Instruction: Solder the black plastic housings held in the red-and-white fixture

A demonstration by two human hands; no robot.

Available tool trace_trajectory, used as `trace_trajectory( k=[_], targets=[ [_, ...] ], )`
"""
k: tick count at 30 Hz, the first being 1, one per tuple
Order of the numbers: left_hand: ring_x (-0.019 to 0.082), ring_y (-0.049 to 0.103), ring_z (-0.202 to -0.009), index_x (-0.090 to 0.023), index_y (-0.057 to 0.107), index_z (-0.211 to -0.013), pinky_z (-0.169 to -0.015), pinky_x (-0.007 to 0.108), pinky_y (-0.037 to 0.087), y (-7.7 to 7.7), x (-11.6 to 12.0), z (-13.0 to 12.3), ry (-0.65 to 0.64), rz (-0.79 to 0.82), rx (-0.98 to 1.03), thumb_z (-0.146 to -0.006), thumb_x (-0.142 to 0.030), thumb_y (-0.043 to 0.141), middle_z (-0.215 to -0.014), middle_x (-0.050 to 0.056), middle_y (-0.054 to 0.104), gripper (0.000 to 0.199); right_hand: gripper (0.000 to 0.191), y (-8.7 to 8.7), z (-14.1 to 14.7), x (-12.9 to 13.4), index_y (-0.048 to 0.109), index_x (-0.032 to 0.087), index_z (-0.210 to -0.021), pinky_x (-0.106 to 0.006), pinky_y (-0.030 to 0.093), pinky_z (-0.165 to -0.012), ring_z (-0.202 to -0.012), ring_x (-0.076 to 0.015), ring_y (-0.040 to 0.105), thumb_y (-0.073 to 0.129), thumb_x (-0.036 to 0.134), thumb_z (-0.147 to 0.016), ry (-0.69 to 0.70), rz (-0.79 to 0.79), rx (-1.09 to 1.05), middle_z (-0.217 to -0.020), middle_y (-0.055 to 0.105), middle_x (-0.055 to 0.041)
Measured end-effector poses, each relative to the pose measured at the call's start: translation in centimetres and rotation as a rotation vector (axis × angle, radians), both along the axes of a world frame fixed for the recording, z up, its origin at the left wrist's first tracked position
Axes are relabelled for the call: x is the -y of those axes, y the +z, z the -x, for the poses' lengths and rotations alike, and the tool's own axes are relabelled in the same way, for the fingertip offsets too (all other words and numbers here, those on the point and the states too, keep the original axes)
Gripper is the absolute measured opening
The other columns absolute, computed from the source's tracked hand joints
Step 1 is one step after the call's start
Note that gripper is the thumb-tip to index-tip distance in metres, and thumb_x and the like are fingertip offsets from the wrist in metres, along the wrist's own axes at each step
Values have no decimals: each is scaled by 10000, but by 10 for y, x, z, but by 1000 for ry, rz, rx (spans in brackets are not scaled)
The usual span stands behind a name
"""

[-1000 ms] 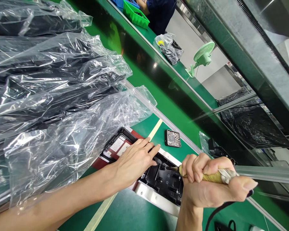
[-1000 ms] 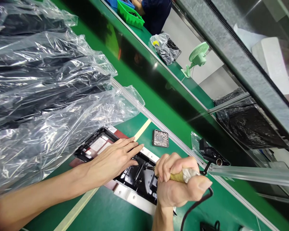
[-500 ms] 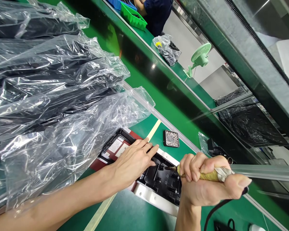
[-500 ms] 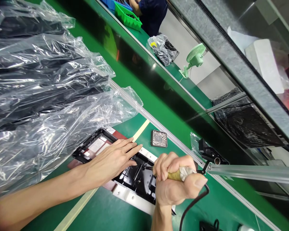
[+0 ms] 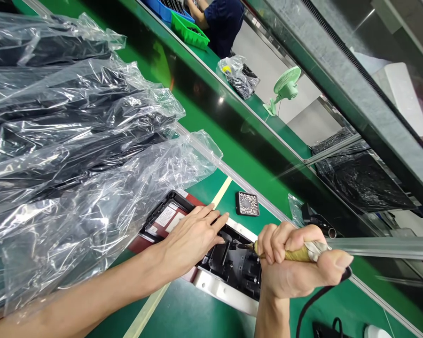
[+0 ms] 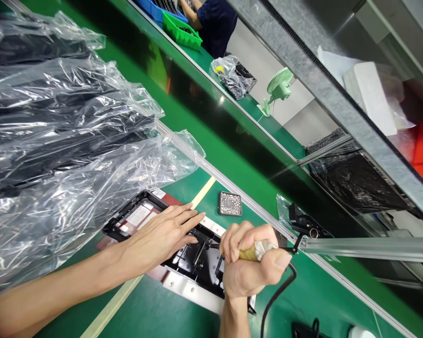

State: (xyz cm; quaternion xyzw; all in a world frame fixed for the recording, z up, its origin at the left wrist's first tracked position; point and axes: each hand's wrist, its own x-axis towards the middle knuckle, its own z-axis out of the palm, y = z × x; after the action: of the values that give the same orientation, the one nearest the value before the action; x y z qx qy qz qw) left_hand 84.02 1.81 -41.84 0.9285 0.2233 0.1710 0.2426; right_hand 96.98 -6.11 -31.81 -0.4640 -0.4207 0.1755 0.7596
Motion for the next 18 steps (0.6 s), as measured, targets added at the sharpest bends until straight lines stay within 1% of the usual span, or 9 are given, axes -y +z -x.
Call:
trace_trajectory(
  k=[8,13,18],
  targets=[
    [336,549,-1342,-162,520,-1430,-1097,508,471,0,0,1,-10,-15,11,-998,-399,565,-1319,135,661,494,513,0,2,-1,522,223,-615,-217,308,-290,-283,-88,277,327,550,-959,-7,2,-24,-378,379,72],
    [338,543,-1353,-163,517,-1435,-1097,509,472,1,0,2,-9,-26,7,-1002,-381,558,-1311,139,663,486,544,-1,2,0,518,224,-613,-218,301,-283,-278,-88,279,372,625,-950,-2,2,-29,-376,386,76],
    [357,548,-1340,-161,514,-1448,-1079,512,481,4,-1,2,-15,-20,-24,-999,-384,557,-1309,143,663,504,547,-2,0,-1,514,222,-621,-217,297,-286,-284,-88,279,346,608,-971,-14,-1,-29,-387,382,77]
  ],
)
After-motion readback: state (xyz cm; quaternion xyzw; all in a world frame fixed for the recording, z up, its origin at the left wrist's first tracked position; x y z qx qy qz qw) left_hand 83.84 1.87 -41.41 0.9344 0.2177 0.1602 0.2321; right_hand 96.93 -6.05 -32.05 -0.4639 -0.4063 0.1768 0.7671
